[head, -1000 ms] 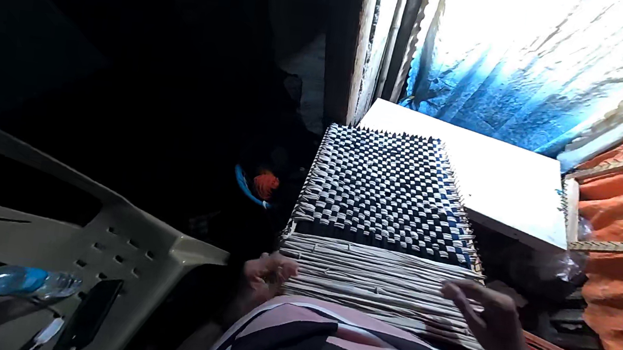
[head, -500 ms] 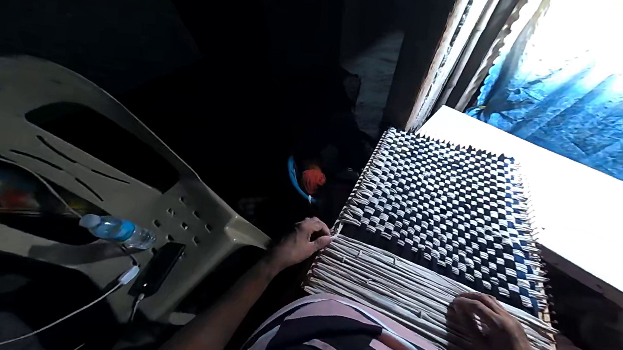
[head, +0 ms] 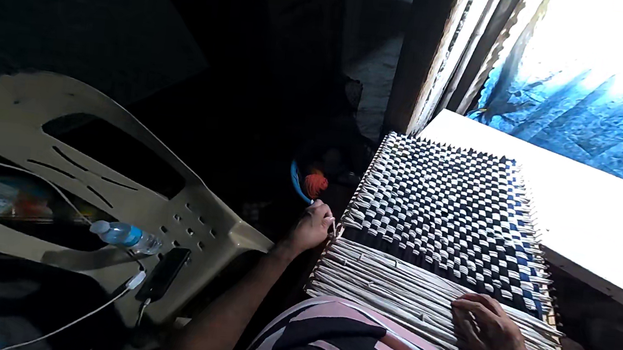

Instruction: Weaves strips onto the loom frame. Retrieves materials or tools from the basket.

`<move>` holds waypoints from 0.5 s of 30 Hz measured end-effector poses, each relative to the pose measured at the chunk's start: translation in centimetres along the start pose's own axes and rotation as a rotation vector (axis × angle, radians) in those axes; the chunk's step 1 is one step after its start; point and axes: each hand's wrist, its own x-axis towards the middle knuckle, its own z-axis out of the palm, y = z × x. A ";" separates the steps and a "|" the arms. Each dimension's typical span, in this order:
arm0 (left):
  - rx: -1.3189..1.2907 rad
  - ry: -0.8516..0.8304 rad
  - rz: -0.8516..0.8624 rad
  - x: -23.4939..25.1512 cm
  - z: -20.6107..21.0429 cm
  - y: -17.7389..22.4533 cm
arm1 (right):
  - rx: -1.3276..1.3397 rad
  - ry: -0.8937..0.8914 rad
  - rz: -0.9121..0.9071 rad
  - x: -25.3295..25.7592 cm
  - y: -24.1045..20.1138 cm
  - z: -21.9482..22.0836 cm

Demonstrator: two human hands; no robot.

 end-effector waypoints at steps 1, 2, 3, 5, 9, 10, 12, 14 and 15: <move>-0.042 -0.016 -0.073 0.0 -0.2 -0.5 | 0.004 0.007 -0.002 0.0 0.1 0.1; -0.085 -0.046 -0.138 -0.2 -0.4 -1.0 | 0.009 0.007 0.001 -0.1 0.2 0.1; -0.131 -0.068 -0.180 -0.5 -0.3 -1.5 | 0.015 0.004 0.004 -0.1 0.2 0.1; -0.203 -0.066 -0.190 -1.6 -0.1 -2.3 | 0.021 0.004 0.014 -0.2 0.2 0.1; -0.143 -0.037 0.002 -3.7 -0.9 -2.3 | 0.025 0.001 0.021 0.0 0.2 0.3; -0.086 -0.043 0.030 -4.0 -1.2 -2.0 | 0.019 0.001 0.022 0.0 0.2 0.3; 0.066 -0.069 0.049 -4.4 -1.7 -0.9 | 0.010 0.001 0.025 0.1 0.2 0.4; 0.184 -0.099 0.092 -4.5 -1.9 0.7 | 0.008 -0.001 0.027 0.2 0.2 0.4; 0.212 -0.113 0.120 -4.3 -1.9 1.4 | 0.007 0.001 0.028 0.2 0.3 0.4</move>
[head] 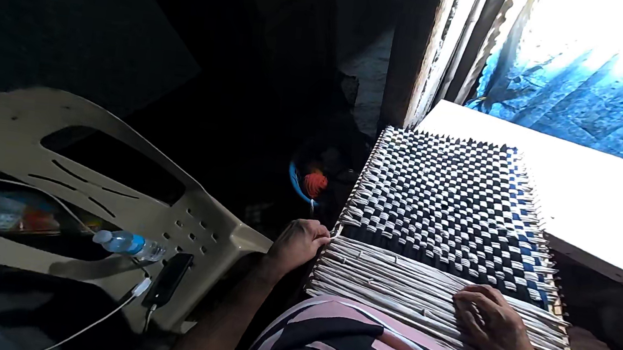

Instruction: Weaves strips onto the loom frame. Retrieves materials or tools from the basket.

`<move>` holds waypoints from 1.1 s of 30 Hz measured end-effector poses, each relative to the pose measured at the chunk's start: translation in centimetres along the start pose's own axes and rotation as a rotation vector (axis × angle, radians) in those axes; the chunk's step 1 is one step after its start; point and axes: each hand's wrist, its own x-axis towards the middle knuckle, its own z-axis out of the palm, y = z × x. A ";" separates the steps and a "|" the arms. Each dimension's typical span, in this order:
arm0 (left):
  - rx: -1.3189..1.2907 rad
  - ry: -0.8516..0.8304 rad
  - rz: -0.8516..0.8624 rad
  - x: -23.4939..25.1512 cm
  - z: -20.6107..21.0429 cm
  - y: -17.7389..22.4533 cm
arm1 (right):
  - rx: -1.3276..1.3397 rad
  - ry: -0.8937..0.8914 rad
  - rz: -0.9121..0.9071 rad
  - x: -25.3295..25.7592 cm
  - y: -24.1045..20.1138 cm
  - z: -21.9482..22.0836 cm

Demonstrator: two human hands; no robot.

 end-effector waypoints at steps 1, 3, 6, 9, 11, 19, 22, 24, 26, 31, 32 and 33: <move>0.002 -0.013 0.024 0.4 -0.1 0.5 | 0.004 -0.001 0.003 0.0 0.0 0.0; -0.072 -0.034 0.046 1.6 0.1 1.1 | 0.009 0.005 0.001 0.0 0.0 0.0; -0.296 0.003 -0.026 4.3 0.9 0.6 | 0.003 0.003 -0.008 0.0 -0.1 0.0; -0.484 0.126 -0.214 6.5 1.7 -1.7 | 0.005 0.008 -0.016 0.0 0.1 0.0; -0.445 0.191 -0.286 6.8 2.1 -3.7 | 0.004 0.013 -0.017 -0.1 0.1 0.1; -0.330 -0.086 -0.130 0.7 0.1 -5.4 | 0.007 0.004 0.000 0.0 0.1 0.1; -0.172 -0.095 -0.125 -0.4 -1.1 -2.4 | -0.025 0.002 0.008 0.2 -0.1 0.2; -0.107 -0.038 -0.042 -0.8 -1.2 -0.1 | -0.063 -0.014 0.007 0.9 -0.7 -0.1; -0.071 -0.018 0.081 -1.2 -0.7 2.6 | -0.076 -0.067 -0.039 2.2 -1.8 -0.6; -0.060 -0.123 0.468 -1.5 3.2 7.3 | -0.043 -0.348 -0.166 7.5 -7.8 0.8; -0.077 -0.154 0.514 -1.3 3.7 7.6 | -0.049 -0.404 -0.190 8.3 -8.9 1.8; -0.086 -0.182 0.526 -1.0 3.9 7.8 | -0.036 -0.462 -0.211 9.1 -9.6 2.8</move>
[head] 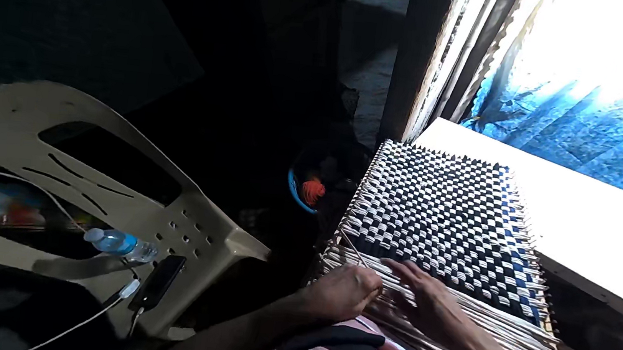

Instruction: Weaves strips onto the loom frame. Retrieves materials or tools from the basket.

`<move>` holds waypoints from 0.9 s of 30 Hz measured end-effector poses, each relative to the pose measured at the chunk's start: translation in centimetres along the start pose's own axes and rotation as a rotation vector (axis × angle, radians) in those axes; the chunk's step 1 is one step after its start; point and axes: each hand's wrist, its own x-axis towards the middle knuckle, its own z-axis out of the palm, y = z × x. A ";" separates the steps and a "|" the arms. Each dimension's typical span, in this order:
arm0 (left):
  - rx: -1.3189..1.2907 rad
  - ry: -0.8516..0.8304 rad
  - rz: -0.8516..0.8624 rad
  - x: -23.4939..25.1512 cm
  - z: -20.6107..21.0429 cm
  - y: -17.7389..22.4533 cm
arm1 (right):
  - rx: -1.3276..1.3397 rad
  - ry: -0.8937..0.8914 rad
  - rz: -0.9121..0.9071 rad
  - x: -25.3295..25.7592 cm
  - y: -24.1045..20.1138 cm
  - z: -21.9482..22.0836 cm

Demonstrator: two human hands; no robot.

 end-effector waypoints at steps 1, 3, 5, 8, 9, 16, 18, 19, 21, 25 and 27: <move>-0.009 -0.008 0.002 0.1 -0.1 -0.1 | 0.026 -0.039 -0.028 1.1 -0.3 0.6; -0.044 0.007 -0.015 -0.1 -0.7 -0.5 | 0.100 -0.070 -0.069 2.7 0.2 1.9; -0.129 0.072 -0.068 -0.6 -1.7 -1.6 | 0.162 -0.036 -0.089 3.4 1.1 2.8; -0.228 0.098 -0.199 -1.4 -3.8 -3.5 | 0.207 -0.032 -0.090 3.5 1.6 3.0; -0.257 0.081 -0.204 -1.8 -4.5 -4.0 | 0.212 -0.029 -0.088 3.5 1.6 3.0; -0.370 0.276 -0.324 -2.8 -7.9 -8.8 | 0.301 0.029 0.013 2.0 3.3 2.5; -0.321 0.340 -0.370 -1.9 -6.9 -11.6 | 0.348 0.035 0.023 1.6 3.5 2.3; -0.277 0.347 -0.363 -1.5 -6.1 -12.9 | 0.368 0.035 0.022 1.5 3.6 2.2; -0.204 0.341 -0.308 -0.9 -4.6 -14.8 | 0.399 0.043 0.010 1.4 3.9 2.2; -0.117 0.306 -0.243 -1.1 -3.0 -15.2 | 0.412 0.042 0.038 1.0 4.4 2.1; -0.083 0.311 -0.241 -1.4 -2.6 -14.8 | 0.411 0.037 0.051 0.9 4.5 2.2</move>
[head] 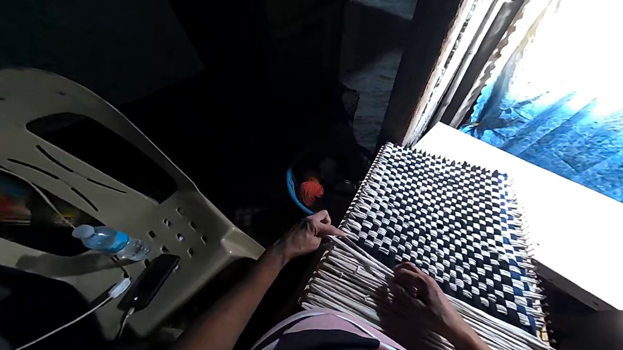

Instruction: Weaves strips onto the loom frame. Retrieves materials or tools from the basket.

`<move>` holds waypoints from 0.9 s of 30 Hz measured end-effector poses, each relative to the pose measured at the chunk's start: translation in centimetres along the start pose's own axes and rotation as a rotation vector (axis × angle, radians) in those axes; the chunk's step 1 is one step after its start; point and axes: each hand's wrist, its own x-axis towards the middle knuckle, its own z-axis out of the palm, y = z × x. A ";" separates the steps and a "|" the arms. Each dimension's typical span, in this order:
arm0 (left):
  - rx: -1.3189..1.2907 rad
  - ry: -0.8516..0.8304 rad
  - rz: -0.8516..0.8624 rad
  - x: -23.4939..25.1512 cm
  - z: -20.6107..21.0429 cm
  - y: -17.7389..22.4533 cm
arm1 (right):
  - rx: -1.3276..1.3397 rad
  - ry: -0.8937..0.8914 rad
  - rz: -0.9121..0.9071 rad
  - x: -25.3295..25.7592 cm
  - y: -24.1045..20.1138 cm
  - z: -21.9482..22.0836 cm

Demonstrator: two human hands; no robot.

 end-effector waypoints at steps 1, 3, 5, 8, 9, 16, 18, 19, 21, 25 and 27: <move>0.013 -0.002 -0.009 -0.2 0.0 0.0 | 0.004 0.000 0.003 0.0 0.0 0.0; 0.039 -0.017 -0.038 -0.5 0.1 0.0 | 0.010 -0.003 0.010 0.0 0.1 0.1; 0.104 -0.060 -0.077 -0.5 0.3 0.6 | -0.006 -0.008 0.019 0.1 -0.1 0.1; 0.204 -0.171 -0.153 0.0 0.1 2.8 | -0.044 0.001 0.015 0.2 -0.3 0.0; 0.206 -0.212 -0.167 0.2 -0.2 3.3 | -0.058 0.014 0.004 0.2 -0.2 -0.1; -0.173 -0.091 -0.099 0.1 -5.5 0.2 | -0.092 0.091 0.092 -1.8 -0.8 -3.3; -0.231 -0.001 -0.116 -0.3 -7.3 0.7 | -0.092 0.145 0.094 -2.8 -1.1 -4.4; -0.258 0.028 -0.106 -0.5 -8.2 1.2 | -0.083 0.177 0.089 -3.2 -1.3 -5.0; -0.310 0.064 -0.059 -1.0 -9.6 2.0 | -0.011 0.267 0.069 -4.2 -1.3 -6.0; -0.367 0.062 0.045 -1.7 -10.4 3.0 | 0.332 0.415 0.063 -7.3 -1.5 -8.2; -0.422 0.036 0.055 -1.9 -10.0 3.3 | 0.458 0.440 0.020 -9.2 -1.2 -9.5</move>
